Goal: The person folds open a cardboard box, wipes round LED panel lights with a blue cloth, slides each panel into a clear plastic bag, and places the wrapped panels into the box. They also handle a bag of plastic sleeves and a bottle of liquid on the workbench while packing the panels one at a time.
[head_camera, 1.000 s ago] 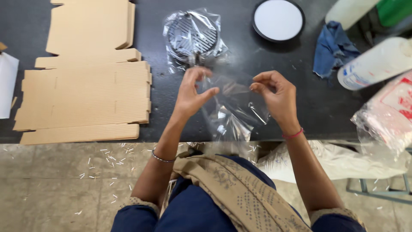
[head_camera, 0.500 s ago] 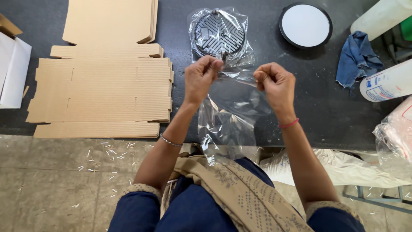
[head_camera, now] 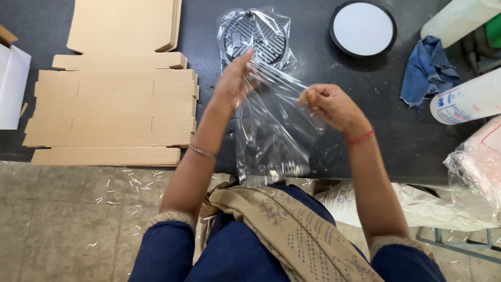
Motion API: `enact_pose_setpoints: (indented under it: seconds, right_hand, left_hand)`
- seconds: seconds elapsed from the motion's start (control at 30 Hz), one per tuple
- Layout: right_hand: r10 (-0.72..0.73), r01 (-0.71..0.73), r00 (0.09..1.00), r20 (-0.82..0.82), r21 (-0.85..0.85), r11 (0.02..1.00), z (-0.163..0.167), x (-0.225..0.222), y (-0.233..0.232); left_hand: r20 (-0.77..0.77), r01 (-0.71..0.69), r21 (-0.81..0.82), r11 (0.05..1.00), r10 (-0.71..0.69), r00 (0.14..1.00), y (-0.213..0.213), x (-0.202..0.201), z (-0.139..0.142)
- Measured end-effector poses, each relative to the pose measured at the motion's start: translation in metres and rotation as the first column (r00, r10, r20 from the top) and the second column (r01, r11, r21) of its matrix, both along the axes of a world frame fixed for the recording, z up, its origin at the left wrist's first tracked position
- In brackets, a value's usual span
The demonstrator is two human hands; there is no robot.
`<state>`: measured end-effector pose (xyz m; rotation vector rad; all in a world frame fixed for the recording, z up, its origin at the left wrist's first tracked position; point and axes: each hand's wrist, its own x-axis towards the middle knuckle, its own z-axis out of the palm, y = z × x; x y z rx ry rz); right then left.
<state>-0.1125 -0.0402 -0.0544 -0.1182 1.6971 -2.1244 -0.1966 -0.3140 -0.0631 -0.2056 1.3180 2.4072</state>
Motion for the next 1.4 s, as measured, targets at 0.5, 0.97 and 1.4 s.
enact_pose_setpoints:
  seconds: [0.5,0.97,1.4]
  right_hand:
    - [-0.099,0.047,0.897,-0.43,-0.13,0.99,-0.024,0.002,0.021]
    - [0.139,0.17,0.876,-0.461,0.565,0.807,0.007,0.037,0.023]
    - [-0.028,0.091,0.975,-0.223,0.281,0.955,-0.023,-0.036,0.13]
  left_hand:
    - [0.138,-0.205,-0.901,-0.383,-0.7,0.701,0.04,-0.027,0.075]
    - [0.063,-0.181,-0.97,-0.161,-0.89,0.452,0.119,0.001,0.07]
    - [-0.172,-0.306,-0.952,0.029,-0.876,0.451,0.137,0.017,0.052]
